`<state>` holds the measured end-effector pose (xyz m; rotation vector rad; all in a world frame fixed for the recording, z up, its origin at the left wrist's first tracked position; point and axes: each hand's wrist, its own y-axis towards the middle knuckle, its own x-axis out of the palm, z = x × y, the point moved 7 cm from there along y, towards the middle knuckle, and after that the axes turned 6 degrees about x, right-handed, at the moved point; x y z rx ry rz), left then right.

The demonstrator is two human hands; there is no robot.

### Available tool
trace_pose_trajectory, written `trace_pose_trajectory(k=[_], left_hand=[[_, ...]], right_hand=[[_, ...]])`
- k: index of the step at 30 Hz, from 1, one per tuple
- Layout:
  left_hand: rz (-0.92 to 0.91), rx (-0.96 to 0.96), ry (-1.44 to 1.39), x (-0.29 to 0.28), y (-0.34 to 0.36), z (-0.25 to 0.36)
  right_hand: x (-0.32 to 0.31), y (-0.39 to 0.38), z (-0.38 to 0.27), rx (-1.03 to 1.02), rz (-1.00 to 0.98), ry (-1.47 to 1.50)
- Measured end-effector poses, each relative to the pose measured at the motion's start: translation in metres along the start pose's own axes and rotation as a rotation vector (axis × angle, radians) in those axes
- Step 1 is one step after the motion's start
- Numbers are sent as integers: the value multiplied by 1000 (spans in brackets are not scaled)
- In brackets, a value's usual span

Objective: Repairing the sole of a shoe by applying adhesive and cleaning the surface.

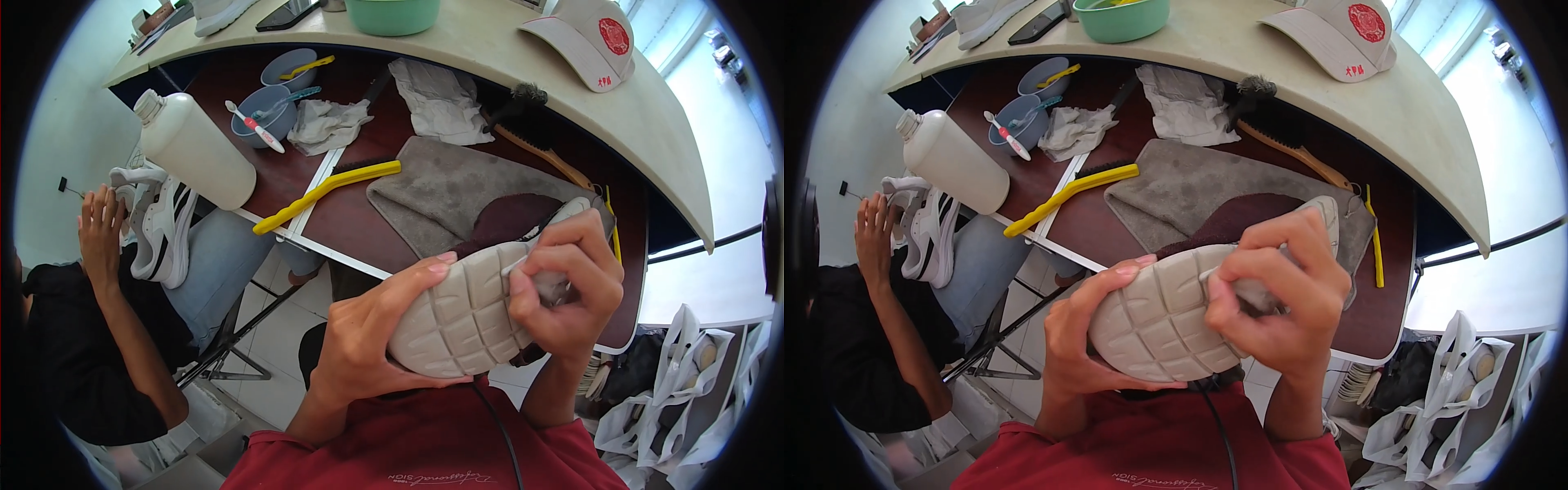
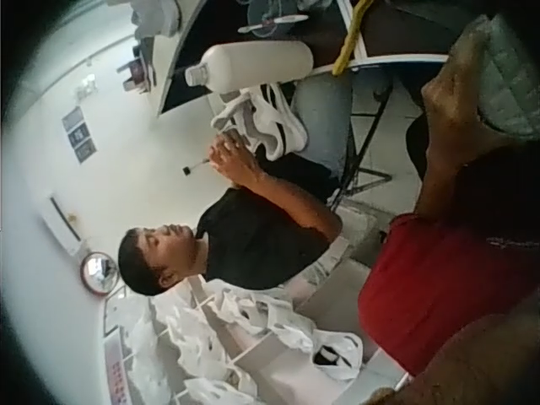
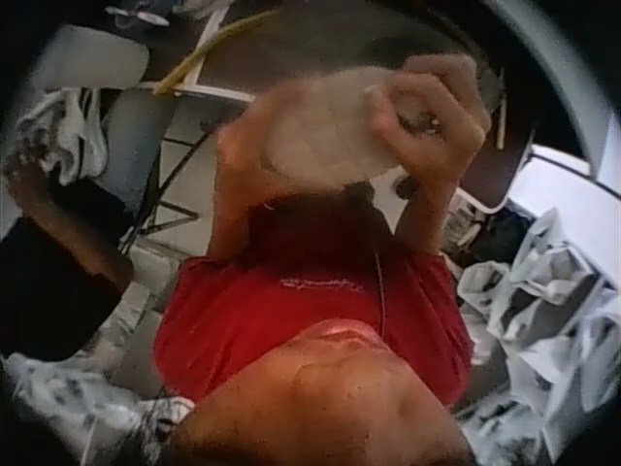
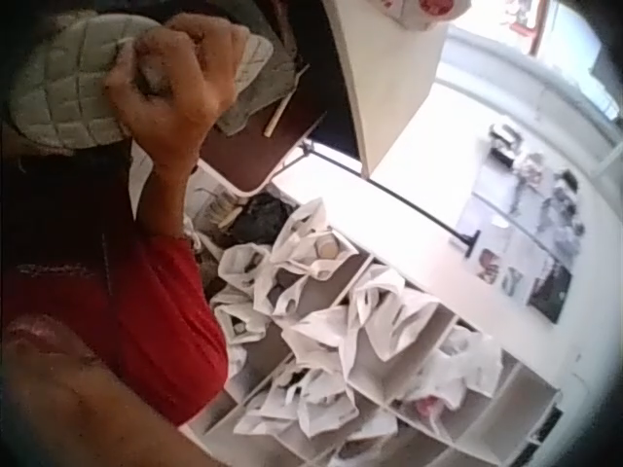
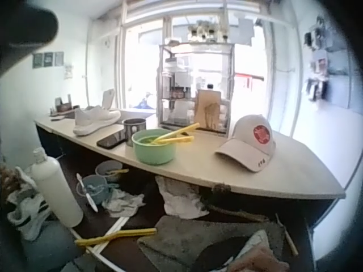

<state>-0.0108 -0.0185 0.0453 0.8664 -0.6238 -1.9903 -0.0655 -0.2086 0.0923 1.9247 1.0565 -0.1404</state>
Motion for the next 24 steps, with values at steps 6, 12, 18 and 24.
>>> trace_pose_trajectory(k=[6, 12, 18, 24], left_hand=[[-27, 11, 5, 0, 5, 1], [24, -36, -2, -1, -1, -3], [-16, -42, 54, -4, 4, -2], [-29, -30, 58, 0, 8, 8]], right_hand=[[3, 10, -11, -109, -54, 3], [4, 5, -6, -70, -15, -49], [-10, -15, -12, -64, -91, -25], [7, -29, -38, -135, -105, -36]])
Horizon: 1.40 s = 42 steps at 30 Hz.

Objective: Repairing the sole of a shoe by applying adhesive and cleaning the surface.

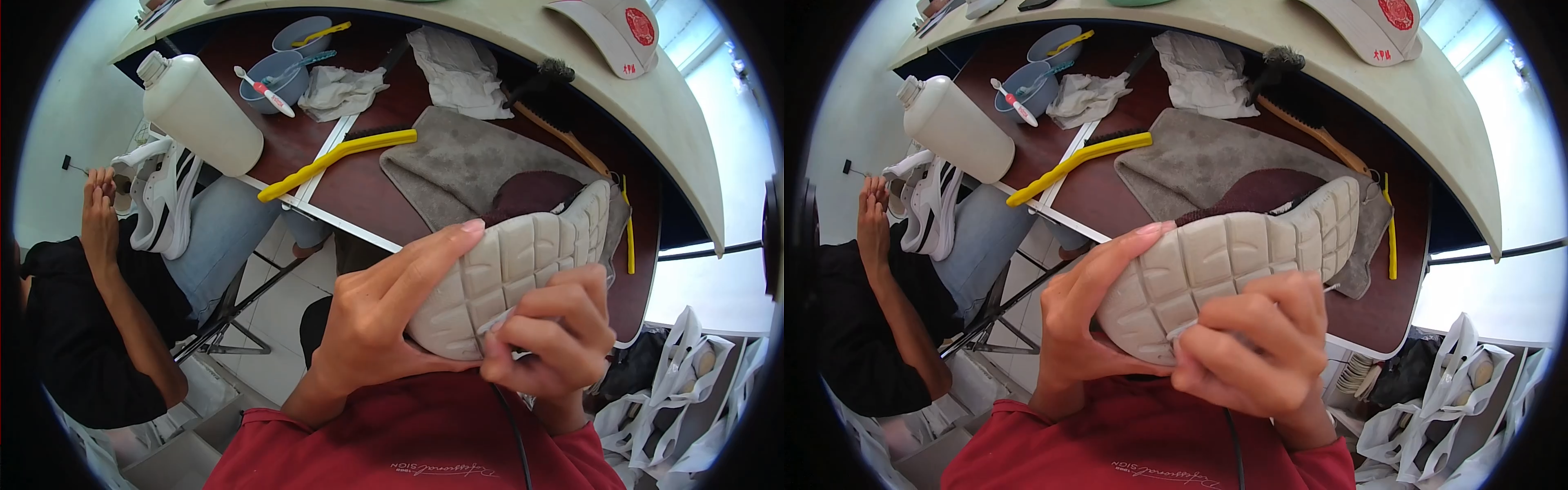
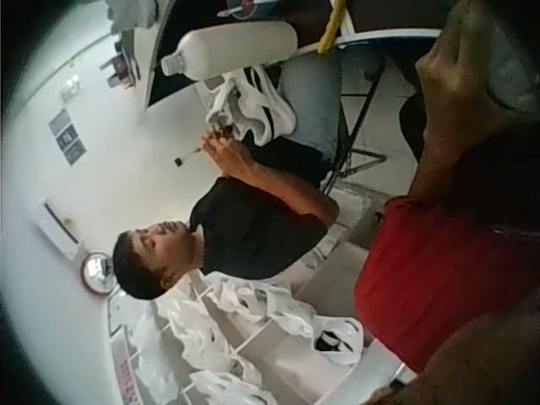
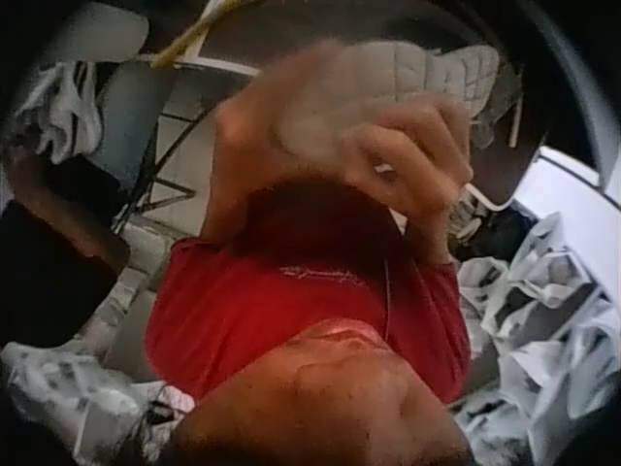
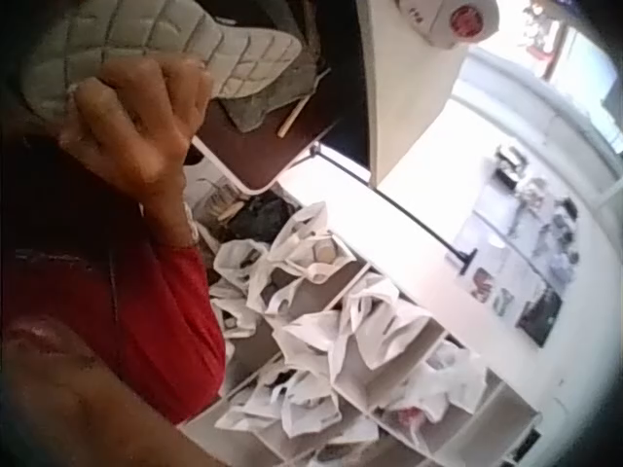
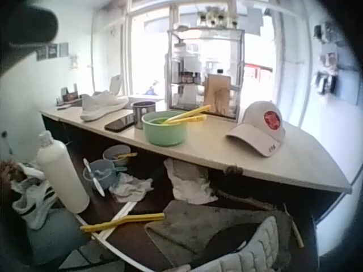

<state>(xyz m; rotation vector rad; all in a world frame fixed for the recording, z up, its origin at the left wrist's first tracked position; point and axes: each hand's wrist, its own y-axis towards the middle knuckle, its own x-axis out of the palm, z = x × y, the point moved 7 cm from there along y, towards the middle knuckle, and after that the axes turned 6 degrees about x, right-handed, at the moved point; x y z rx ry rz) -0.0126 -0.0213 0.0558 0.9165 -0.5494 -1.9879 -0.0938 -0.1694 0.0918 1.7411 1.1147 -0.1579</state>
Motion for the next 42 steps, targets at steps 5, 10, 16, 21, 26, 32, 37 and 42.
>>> trace_pose_trajectory(k=[5, 10, 16, 21, 26, 32, 37, 42], left_hand=[[3, -39, 20, 0, -1, 0], [3, -19, 34, 1, -3, 3], [14, -37, 31, 3, -2, 0], [63, -63, -23, -2, -5, -5], [60, -89, -38, 2, -4, -8], [58, -62, 15, 0, 1, -4], [72, -64, 63, 1, 0, 0], [54, -64, 50, 4, -1, -2]], right_hand=[[-8, -3, 13, 89, 29, -62], [-4, 3, 6, 52, 14, -23], [11, 4, -13, 7, -44, -9], [-13, 5, 11, 76, -37, -10], [4, -12, -12, 83, -64, -26], [-2, -14, -9, 118, -40, -61], [6, -15, -23, 89, -39, -44], [10, -20, -24, 102, -20, -105]])
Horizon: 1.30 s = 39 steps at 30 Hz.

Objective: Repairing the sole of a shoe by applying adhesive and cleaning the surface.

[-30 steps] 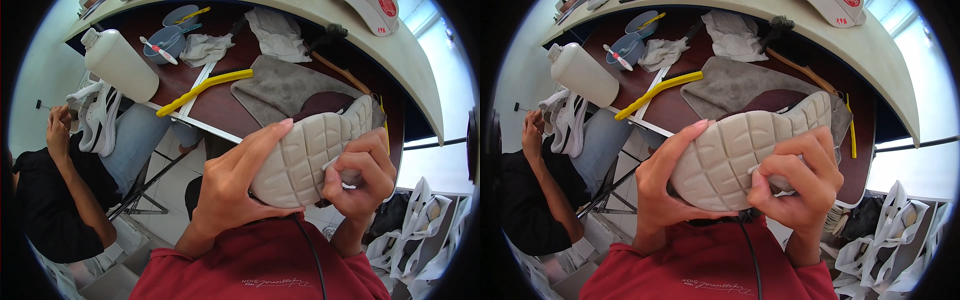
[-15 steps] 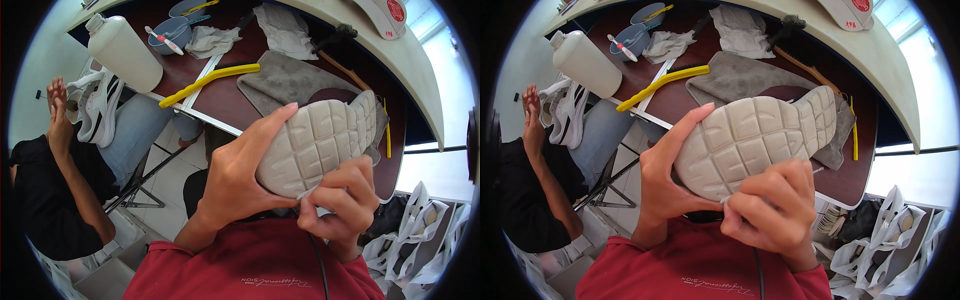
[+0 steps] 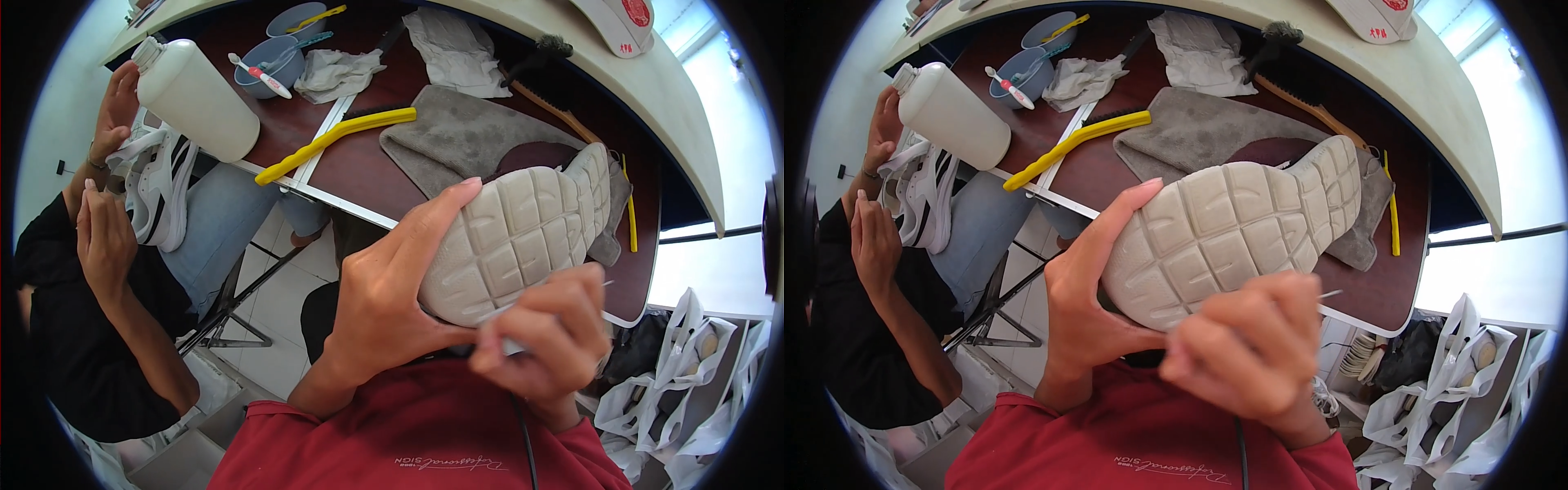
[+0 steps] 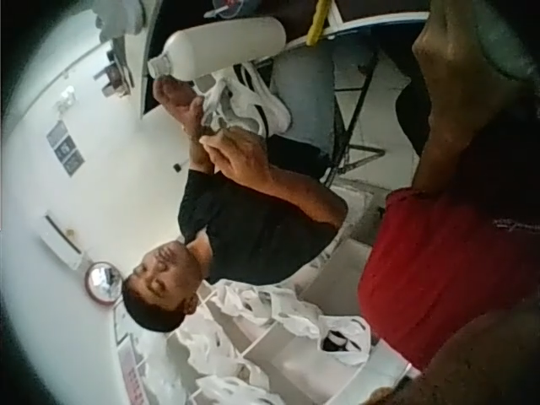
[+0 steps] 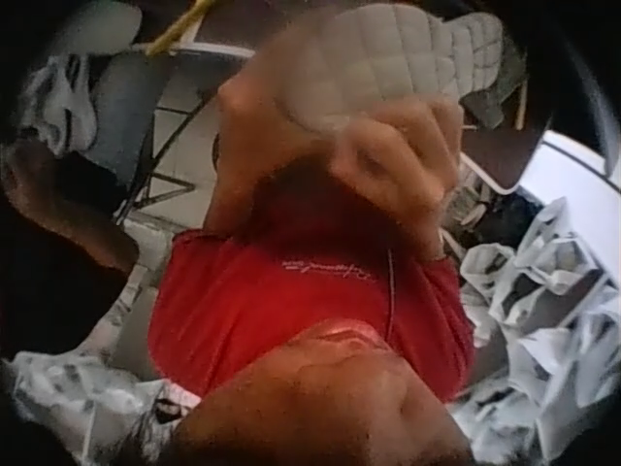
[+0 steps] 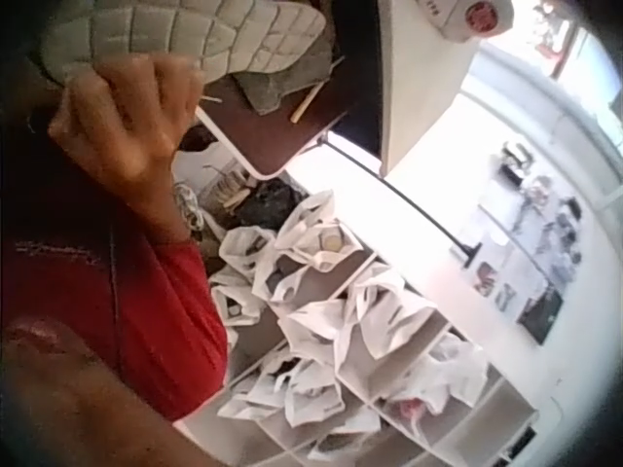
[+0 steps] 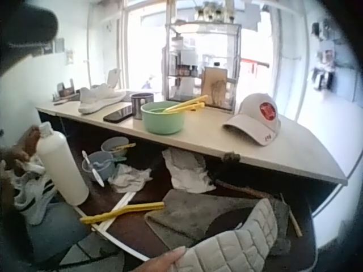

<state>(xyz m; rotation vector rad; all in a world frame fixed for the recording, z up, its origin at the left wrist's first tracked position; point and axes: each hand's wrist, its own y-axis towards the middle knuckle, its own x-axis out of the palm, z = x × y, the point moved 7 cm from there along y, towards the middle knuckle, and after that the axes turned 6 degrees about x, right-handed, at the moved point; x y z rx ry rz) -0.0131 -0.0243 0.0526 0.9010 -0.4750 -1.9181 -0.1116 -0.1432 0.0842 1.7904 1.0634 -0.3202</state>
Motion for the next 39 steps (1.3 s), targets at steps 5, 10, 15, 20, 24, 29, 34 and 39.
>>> trace_pose_trajectory(k=[5, 10, 15, 20, 24, 29, 34, 39], left_hand=[[-42, -55, -20, -10, -6, -16], [-122, -138, -116, -26, -12, -40], [-157, -34, -35, -27, -7, -39], [-127, 3, -9, -25, -5, -36], [-125, -20, 22, -24, -8, -37], [-110, -24, 18, -22, -7, -34], [-121, -33, 51, -24, -6, -31], [-118, -33, 29, -23, -10, -34]], right_hand=[[-9, 7, 12, -21, 28, -112], [-44, 7, 65, 198, 213, -213], [-21, 9, 75, 180, 17, 119], [-8, 11, 63, 54, -10, 155], [-7, 10, 63, 9, -61, 116], [-5, 10, 48, -33, -97, 67], [-13, 11, 57, -14, -53, 61], [-13, 12, 66, -1, -55, 51]])
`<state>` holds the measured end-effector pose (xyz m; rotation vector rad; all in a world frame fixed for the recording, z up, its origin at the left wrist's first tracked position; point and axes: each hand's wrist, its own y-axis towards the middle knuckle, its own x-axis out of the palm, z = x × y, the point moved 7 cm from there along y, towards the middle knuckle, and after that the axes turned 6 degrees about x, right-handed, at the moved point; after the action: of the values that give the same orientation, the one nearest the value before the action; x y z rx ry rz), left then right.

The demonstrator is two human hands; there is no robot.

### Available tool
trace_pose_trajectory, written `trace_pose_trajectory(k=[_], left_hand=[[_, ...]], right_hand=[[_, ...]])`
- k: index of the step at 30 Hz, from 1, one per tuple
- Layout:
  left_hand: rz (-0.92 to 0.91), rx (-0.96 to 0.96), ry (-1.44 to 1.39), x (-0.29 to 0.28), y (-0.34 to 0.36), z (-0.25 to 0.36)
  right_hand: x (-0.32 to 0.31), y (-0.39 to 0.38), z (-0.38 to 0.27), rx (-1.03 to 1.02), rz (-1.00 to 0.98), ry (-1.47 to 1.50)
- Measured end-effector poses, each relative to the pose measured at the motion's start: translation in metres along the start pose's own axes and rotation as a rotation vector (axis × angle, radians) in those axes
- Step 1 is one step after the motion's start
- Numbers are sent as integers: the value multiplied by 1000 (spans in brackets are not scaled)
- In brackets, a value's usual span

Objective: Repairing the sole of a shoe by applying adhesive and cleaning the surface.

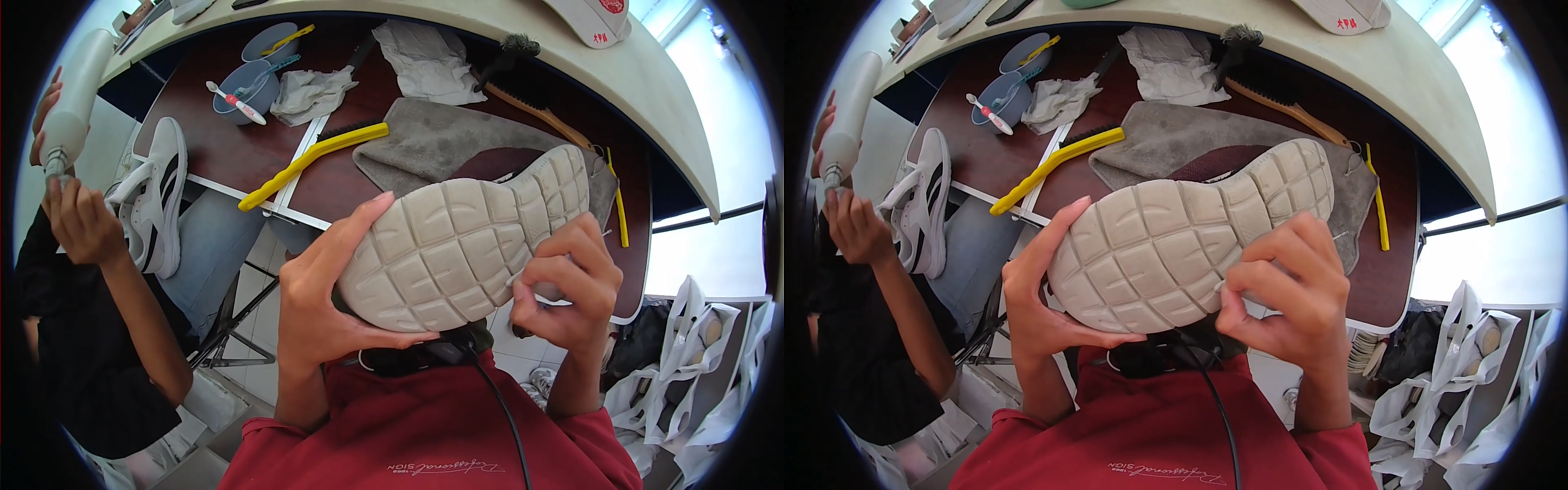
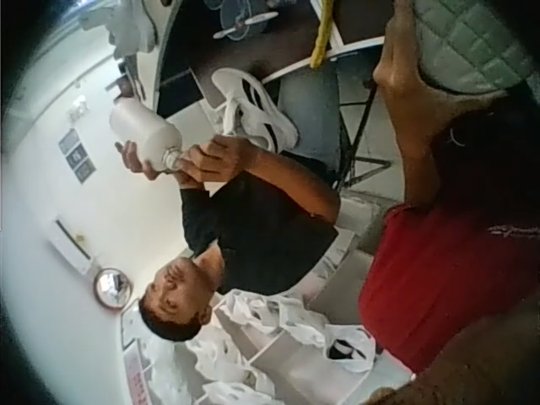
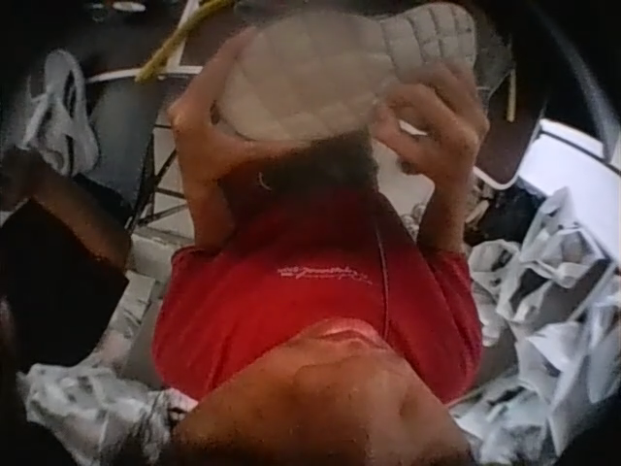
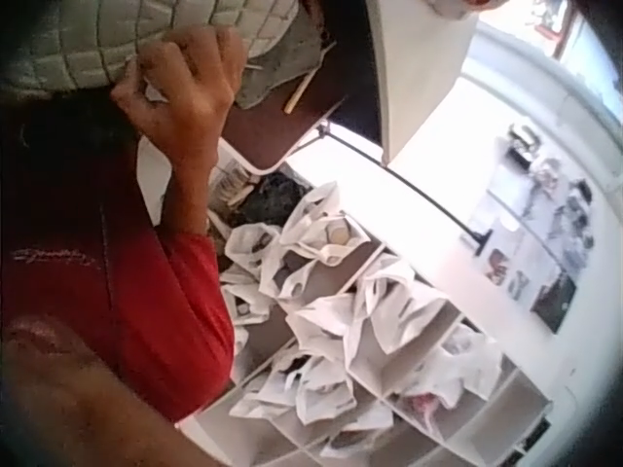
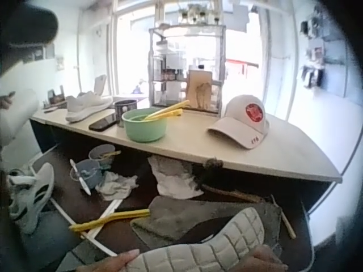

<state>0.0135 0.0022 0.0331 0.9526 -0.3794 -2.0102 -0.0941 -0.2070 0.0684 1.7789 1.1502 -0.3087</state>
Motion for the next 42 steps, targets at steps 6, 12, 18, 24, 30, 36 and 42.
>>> trace_pose_trajectory(k=[6, 12, 18, 24, 30, 36, 42], left_hand=[[15, -15, -17, -3, 3, 1], [-1, -39, -10, -3, 0, -2], [-9, -18, 25, -4, -2, -3], [-11, -36, 36, -3, -2, -6], [-11, -29, 42, -4, -8, -6], [0, -33, 60, -3, -9, -6], [3, -38, 49, -4, -4, 3]], right_hand=[[-3, 4, 2, -44, 36, -9], [-31, 0, 31, 191, 154, -8], [-15, 4, 33, 127, 83, 40], [-4, 15, 27, 4, -43, 86], [-5, 14, 27, 11, -1, 7], [-20, 8, 54, 151, 77, -17], [-15, 6, 51, 141, 73, 21]])
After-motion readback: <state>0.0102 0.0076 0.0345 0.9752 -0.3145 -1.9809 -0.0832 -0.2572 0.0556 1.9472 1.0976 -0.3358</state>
